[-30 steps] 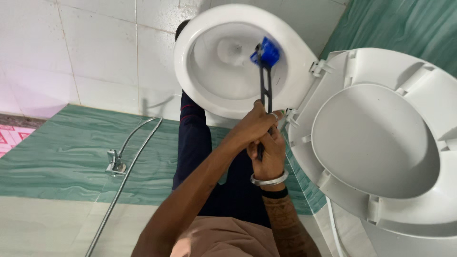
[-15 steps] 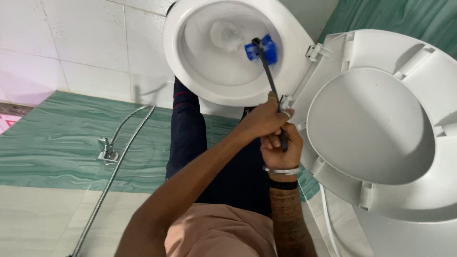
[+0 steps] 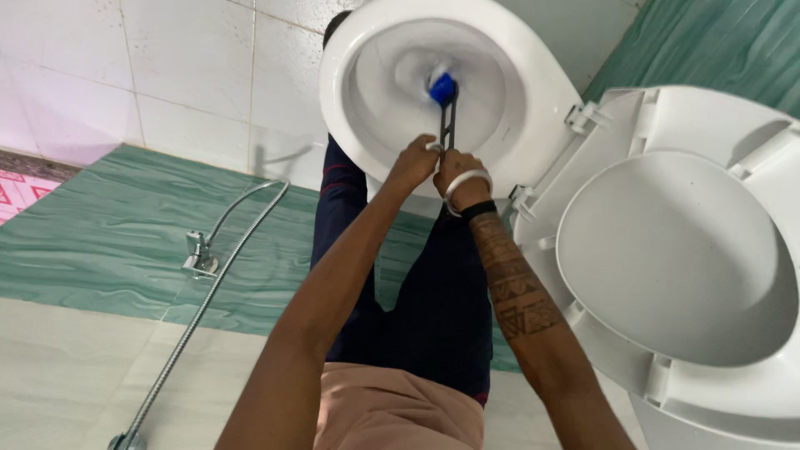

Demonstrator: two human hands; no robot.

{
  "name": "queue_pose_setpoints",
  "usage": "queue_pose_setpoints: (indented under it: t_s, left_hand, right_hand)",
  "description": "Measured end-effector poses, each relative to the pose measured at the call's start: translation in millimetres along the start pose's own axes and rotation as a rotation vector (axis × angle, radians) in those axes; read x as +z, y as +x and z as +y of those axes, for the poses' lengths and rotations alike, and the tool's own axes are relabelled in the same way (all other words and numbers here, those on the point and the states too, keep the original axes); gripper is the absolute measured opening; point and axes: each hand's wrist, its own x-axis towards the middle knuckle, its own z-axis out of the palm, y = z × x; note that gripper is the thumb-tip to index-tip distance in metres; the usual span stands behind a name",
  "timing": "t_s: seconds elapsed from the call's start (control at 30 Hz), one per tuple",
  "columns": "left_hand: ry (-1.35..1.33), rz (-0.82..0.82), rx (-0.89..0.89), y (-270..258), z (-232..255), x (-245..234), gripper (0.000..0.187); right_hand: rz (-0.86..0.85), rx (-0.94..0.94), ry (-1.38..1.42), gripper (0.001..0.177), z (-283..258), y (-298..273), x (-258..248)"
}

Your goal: The person cleans the inside of a toilet bowl by hand using a blue brush.

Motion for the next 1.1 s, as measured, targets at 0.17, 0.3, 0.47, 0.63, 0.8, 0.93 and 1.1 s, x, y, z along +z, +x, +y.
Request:
queue_pose_setpoints:
  t_s: [0.17,0.3,0.47,0.63,0.8,0.93,1.1]
  left_hand:
    - [-0.405,-0.19,-0.062,-18,13,2,0.053]
    - [-0.4,-0.241,-0.093,-33,25,-12,0.058]
    - [-0.666,-0.346,-0.091,-33,25,-37,0.057]
    - [-0.57,-0.17,-0.03,-3,16,-57,0.052]
    - [-0.626,-0.073,-0.008,4,13,-68,0.045]
    - [-0.527,-0.068,0.024,0,5,-59,0.043]
    - [-0.525,-0.191,-0.026,-4,-14,-41,0.044]
  right_hand:
    - [-0.105,-0.163,-0.048,0.033,-33,-60,-53]
    - [0.078,-0.082,-0.064,0.053,-51,-82,-40]
    - [0.026,0.101,-0.109,0.083,-31,-47,-18]
    - [0.025,0.021,-0.44,0.047,-25,7,-33]
    - [-0.039,-0.082,-0.71,0.023,-61,46,-89]
    - [-0.047,-0.004,-0.681,0.026,-93,49,-117]
    - [-0.064,-0.041,-0.668,0.035,-79,-9,-47]
